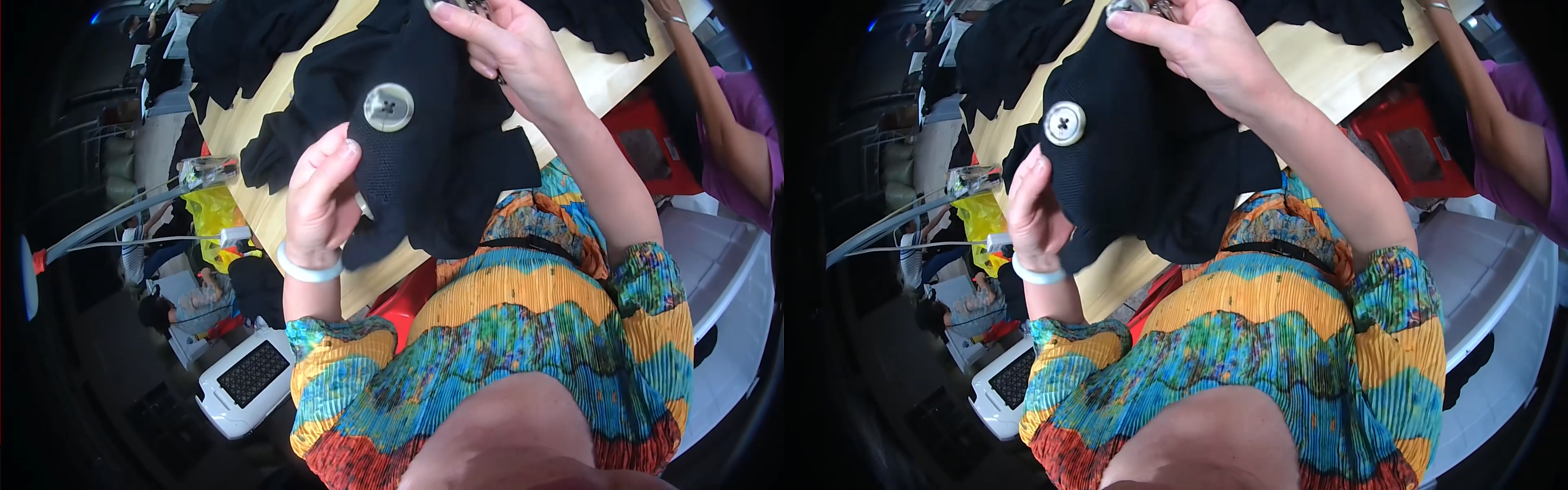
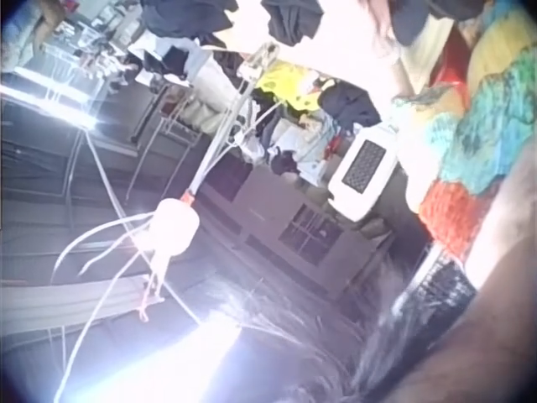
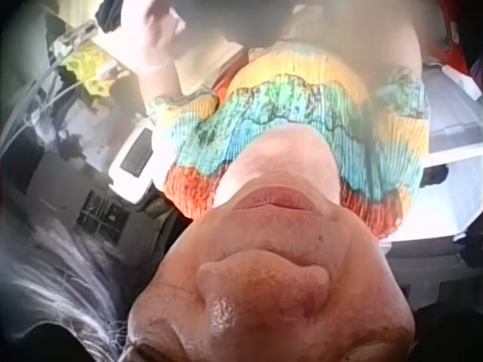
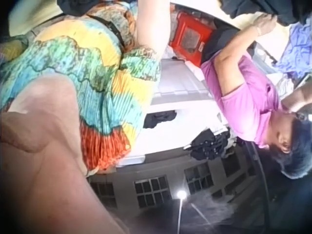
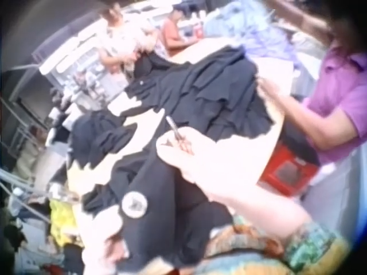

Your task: Trimming loose threads from black garments using thread snips in a factory setting.

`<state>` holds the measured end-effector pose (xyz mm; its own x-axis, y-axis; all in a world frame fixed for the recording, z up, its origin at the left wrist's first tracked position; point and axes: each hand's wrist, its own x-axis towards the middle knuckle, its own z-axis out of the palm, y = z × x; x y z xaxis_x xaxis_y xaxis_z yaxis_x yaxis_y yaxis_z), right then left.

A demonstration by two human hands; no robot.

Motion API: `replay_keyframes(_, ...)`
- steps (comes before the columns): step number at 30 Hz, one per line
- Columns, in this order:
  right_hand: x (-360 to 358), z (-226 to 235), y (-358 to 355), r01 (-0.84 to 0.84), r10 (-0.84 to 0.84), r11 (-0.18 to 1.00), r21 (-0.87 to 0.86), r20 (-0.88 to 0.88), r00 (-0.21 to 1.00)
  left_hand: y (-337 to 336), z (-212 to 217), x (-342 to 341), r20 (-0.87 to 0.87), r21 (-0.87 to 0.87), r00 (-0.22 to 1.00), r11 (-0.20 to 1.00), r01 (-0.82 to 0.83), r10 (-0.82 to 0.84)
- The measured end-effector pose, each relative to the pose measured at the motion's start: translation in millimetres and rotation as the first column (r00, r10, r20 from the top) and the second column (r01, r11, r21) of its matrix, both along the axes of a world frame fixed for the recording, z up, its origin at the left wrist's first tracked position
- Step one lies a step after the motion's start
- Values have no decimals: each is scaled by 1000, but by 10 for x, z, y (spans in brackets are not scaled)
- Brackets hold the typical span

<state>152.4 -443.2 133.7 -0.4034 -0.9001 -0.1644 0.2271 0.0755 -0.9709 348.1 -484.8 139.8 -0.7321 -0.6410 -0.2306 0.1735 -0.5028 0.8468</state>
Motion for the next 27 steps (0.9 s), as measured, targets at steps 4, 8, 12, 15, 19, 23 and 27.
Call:
replay_keyframes(4, -15, -567, -377, 23, -171, 914, -406, -333, 927, 59, -201, -51, -158, 8, 985, 997, 73, -70)
replay_keyframes(8, -79, -730, -125, -56, -19, 949, -311, -232, 972, 63, -371, -91, -26, 36, 998, 998, -48, 49)
replay_keyframes(12, -12, -687, 118, 27, -104, 891, -454, -145, 984, 21, -446, -104, -89, 80, 996, 997, 1, 7)
replay_keyframes(15, 136, -617, 329, -56, -45, 890, -453, -210, 977, 43, -471, -155, -84, 74, 996, 997, -21, 27)
replay_keyframes(19, 260, -572, 405, -156, -4, 904, -398, -373, 928, 87, -517, -215, -69, -30, 996, 998, -54, 51)
replay_keyframes(23, 293, -633, 378, -56, -96, 931, -360, -391, 915, 131, -580, -202, 71, -226, 996, 973, -37, 55)
replay_keyframes(27, 300, -683, 391, -53, -118, 926, -374, -418, 901, 6, -571, -148, 172, -84, 984, 995, 58, -42)
